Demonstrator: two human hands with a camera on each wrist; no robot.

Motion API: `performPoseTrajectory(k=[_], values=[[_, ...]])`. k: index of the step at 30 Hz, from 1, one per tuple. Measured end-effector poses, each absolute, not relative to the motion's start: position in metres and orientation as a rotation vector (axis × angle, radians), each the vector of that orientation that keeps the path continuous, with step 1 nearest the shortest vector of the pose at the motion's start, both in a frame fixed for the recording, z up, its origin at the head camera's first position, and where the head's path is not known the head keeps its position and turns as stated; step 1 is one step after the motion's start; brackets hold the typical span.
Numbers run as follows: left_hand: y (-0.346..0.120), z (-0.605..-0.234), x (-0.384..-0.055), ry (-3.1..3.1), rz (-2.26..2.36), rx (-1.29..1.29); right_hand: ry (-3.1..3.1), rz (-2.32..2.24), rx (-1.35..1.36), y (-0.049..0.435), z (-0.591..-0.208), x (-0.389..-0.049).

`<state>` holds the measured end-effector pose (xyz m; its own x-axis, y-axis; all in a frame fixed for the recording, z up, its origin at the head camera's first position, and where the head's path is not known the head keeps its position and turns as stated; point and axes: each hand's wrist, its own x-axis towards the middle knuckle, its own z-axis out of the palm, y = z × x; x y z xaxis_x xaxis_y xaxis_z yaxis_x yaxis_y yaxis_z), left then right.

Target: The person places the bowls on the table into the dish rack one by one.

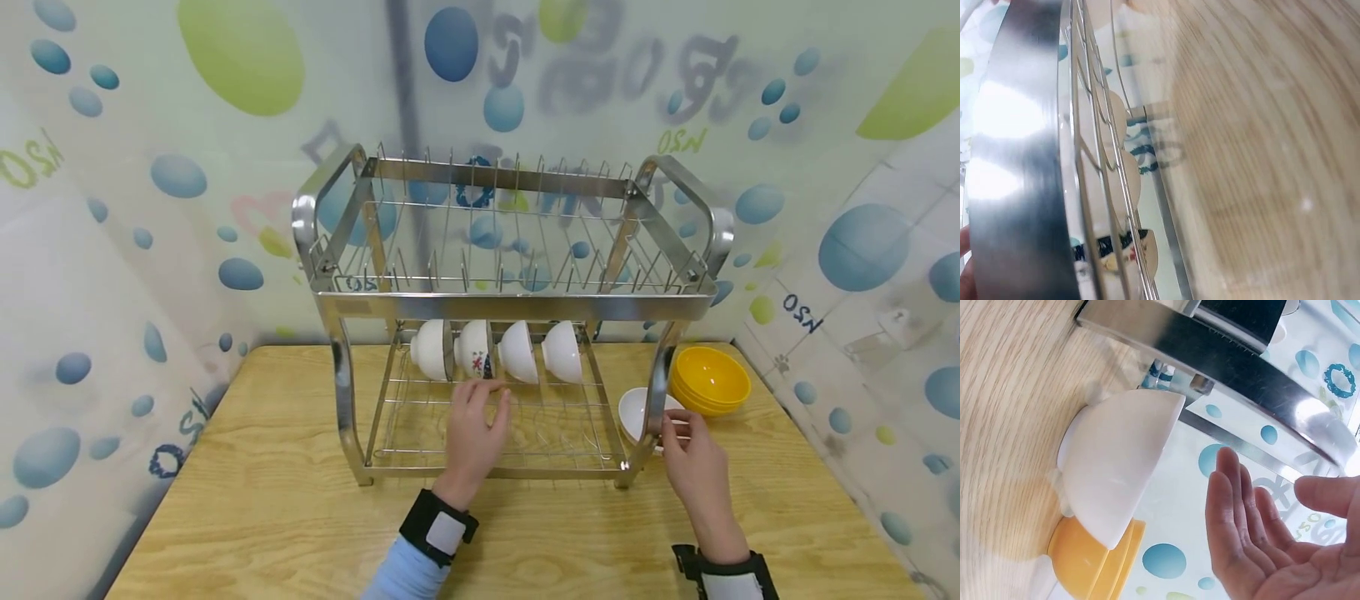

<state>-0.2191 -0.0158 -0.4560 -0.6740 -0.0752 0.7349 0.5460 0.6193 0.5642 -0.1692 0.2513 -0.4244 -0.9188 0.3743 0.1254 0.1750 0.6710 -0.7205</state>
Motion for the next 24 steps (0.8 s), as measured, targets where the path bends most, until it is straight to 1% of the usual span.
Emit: performPoseTrajectory(k=[24], values=[[-0.070, -0.461, -0.219, -2.093, -0.994, -0.264, -2.564, 0.949, -0.496, 0.273, -0.435, -0.170]])
